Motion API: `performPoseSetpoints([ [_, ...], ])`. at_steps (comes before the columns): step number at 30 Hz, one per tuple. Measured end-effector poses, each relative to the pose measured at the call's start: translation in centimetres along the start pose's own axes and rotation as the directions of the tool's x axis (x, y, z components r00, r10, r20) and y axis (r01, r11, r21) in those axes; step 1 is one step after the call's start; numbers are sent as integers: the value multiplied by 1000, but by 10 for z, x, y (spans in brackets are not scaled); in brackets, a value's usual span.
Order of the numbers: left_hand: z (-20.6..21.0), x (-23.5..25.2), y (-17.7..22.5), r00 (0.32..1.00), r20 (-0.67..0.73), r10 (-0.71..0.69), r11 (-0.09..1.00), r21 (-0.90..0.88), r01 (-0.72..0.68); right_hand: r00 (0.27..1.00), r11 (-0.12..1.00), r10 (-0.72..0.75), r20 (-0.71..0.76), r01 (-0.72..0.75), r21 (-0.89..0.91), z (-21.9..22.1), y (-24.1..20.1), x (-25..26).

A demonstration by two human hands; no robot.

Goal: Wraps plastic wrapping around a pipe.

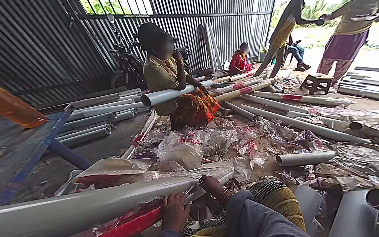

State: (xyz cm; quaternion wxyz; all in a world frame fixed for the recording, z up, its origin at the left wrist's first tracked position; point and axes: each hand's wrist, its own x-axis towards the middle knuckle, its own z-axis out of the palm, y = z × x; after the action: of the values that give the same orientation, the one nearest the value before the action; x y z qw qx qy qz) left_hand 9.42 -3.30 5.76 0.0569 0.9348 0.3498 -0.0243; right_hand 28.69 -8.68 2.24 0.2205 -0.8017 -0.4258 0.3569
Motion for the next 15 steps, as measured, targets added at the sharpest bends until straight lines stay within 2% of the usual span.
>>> performPoseSetpoints([
  [15, -8, -1, 2, 998, 61, -18, 1000, -9, 18, 1000, 1000, 12, 12, -12, -5, 0, -3, 1],
])
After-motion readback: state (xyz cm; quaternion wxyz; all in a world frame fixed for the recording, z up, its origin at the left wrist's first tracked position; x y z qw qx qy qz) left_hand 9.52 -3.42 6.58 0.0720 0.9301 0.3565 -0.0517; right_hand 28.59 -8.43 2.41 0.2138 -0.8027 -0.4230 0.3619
